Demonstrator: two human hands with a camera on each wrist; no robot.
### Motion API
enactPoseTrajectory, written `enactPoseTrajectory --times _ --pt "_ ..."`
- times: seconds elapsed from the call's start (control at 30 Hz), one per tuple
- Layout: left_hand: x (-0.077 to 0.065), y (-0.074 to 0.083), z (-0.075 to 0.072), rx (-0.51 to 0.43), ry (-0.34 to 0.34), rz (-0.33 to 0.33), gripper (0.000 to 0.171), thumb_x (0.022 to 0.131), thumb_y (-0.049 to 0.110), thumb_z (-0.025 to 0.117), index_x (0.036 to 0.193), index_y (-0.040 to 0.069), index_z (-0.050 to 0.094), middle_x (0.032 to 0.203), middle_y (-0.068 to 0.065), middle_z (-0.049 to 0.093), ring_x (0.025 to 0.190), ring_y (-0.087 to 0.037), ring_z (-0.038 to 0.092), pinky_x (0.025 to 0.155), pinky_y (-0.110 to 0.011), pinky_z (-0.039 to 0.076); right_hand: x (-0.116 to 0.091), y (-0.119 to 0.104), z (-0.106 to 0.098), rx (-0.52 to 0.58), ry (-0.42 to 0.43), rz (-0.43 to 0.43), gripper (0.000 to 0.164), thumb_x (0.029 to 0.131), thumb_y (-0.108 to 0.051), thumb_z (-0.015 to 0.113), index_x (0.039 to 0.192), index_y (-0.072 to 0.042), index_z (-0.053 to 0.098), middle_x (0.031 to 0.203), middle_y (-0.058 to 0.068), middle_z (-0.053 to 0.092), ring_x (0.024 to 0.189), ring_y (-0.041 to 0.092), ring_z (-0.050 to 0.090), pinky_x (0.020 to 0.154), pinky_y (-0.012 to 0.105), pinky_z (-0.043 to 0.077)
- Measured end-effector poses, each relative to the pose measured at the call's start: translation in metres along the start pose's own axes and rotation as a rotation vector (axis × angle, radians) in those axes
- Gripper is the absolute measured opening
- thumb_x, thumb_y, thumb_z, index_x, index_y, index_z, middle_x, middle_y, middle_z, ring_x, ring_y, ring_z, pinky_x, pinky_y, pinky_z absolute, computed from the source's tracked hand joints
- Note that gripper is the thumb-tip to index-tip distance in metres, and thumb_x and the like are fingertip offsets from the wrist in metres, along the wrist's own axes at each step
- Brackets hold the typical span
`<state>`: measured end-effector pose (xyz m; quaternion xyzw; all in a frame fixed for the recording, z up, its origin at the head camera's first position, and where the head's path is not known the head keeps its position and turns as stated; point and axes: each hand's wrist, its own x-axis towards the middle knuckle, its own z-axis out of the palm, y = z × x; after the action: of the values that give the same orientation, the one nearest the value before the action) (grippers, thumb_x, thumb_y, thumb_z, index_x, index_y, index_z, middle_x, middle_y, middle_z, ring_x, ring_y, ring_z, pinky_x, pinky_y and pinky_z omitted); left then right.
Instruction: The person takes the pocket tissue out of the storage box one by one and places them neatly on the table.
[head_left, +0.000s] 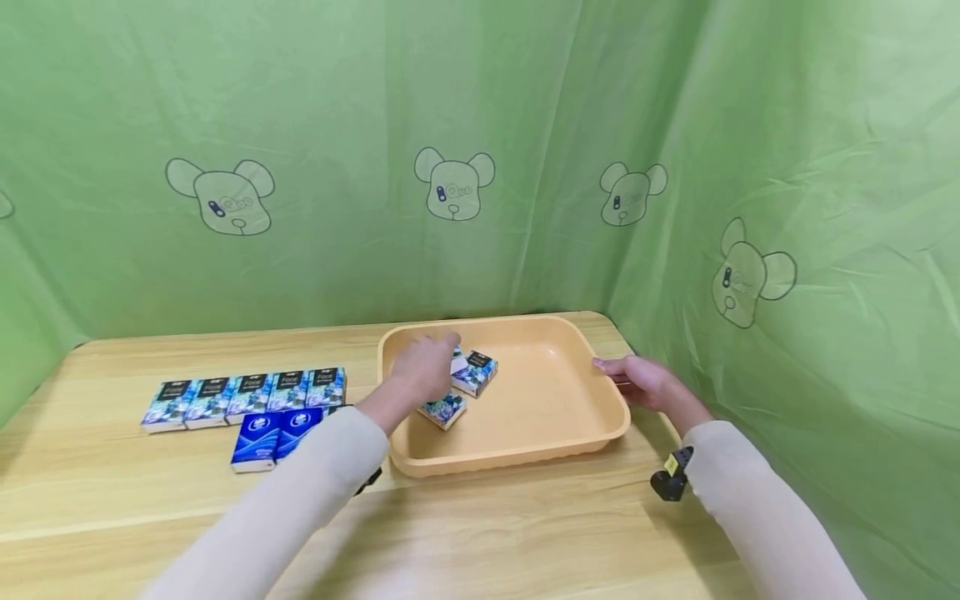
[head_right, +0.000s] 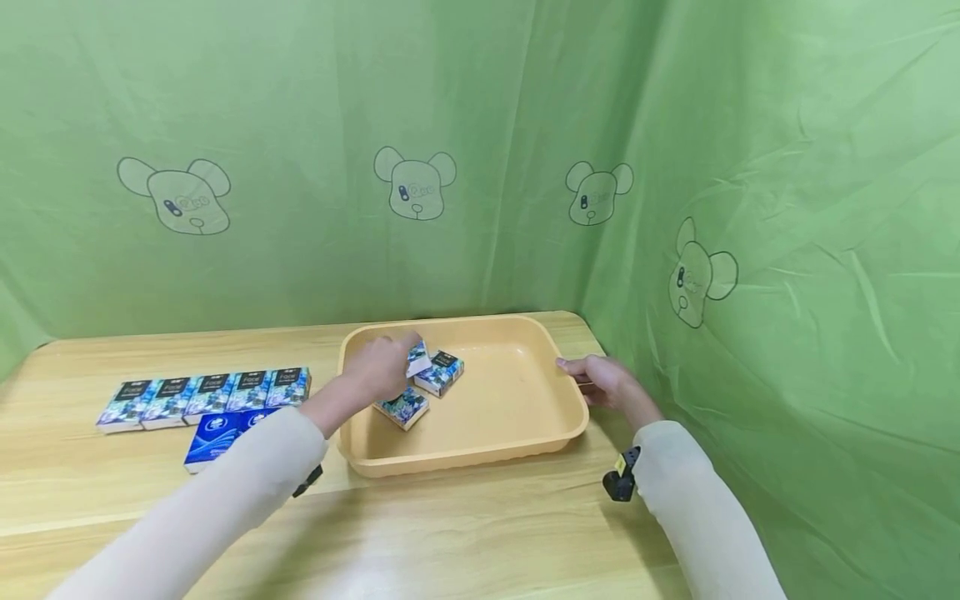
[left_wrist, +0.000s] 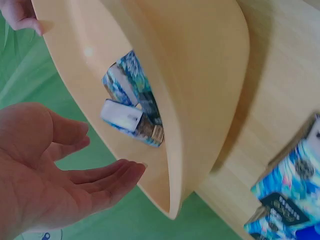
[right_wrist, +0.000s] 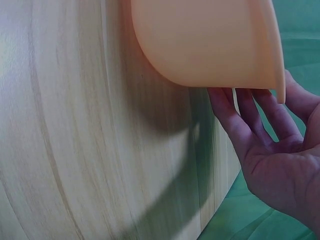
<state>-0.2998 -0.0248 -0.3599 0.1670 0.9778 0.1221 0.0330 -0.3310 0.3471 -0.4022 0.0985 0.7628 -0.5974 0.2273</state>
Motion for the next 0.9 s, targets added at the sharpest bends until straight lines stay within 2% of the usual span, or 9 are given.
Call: enactPoseTrajectory --times 0.1,0.27,0.37,0.53,0.77,0.9 --pt "0.003 0.005 0.006 -0.014 -0.009 -0.003 0.063 0.094 0.003 0.062 0.152 0.018 0.043 0.121 -0.021 0.068 0.103 -0.034 0.066 0.081 -0.044 0.06 0.001 0.0 0.0 0.004 -0.001 0.0 0.018 0.102 -0.027 0.06 0.107 -0.01 0.066 0.092 -0.004 0.074 0.088 0.011 0.069 0.083 0.03 0.06" --pt "0.007 0.009 0.015 -0.053 -0.033 -0.017 0.071 0.094 0.002 0.062 0.157 0.026 0.037 0.127 -0.026 0.062 0.103 -0.036 0.065 0.08 -0.045 0.06 0.003 0.002 0.0 0.008 0.001 -0.003 0.017 0.102 -0.027 0.061 0.104 -0.01 0.067 0.09 -0.003 0.074 0.087 0.012 0.069 0.082 0.03 0.061" --pt "0.01 0.01 0.02 -0.058 -0.051 -0.011 0.072 0.093 0.002 0.064 0.156 0.025 0.039 0.131 -0.027 0.059 0.108 -0.038 0.064 0.087 -0.049 0.058 0.004 0.002 0.0 0.008 0.001 -0.003 0.017 0.101 -0.027 0.062 0.103 -0.011 0.068 0.09 -0.003 0.074 0.086 0.011 0.069 0.082 0.03 0.061" --pt "0.012 0.012 0.024 -0.049 -0.074 -0.003 0.06 0.094 0.005 0.063 0.151 0.019 0.049 0.136 -0.025 0.059 0.117 -0.038 0.062 0.097 -0.053 0.055 0.003 0.001 0.001 0.004 0.006 -0.005 0.021 0.101 -0.028 0.063 0.108 -0.009 0.067 0.092 -0.003 0.075 0.088 0.012 0.07 0.084 0.03 0.06" --pt "0.012 0.01 0.027 -0.032 -0.041 0.008 0.051 0.093 0.006 0.066 0.143 0.013 0.057 0.126 -0.02 0.066 0.11 -0.033 0.064 0.092 -0.048 0.058 0.003 0.001 0.001 0.006 0.014 0.002 0.022 0.101 -0.029 0.063 0.108 -0.008 0.066 0.091 -0.003 0.075 0.087 0.012 0.07 0.083 0.03 0.061" --pt "0.014 0.008 0.027 -0.024 0.002 0.003 0.047 0.092 0.002 0.064 0.138 0.013 0.061 0.116 -0.018 0.069 0.099 -0.031 0.067 0.082 -0.043 0.061 0.002 0.001 0.0 0.011 0.015 0.006 0.019 0.101 -0.028 0.063 0.104 -0.01 0.067 0.091 -0.003 0.075 0.087 0.012 0.07 0.083 0.03 0.061"
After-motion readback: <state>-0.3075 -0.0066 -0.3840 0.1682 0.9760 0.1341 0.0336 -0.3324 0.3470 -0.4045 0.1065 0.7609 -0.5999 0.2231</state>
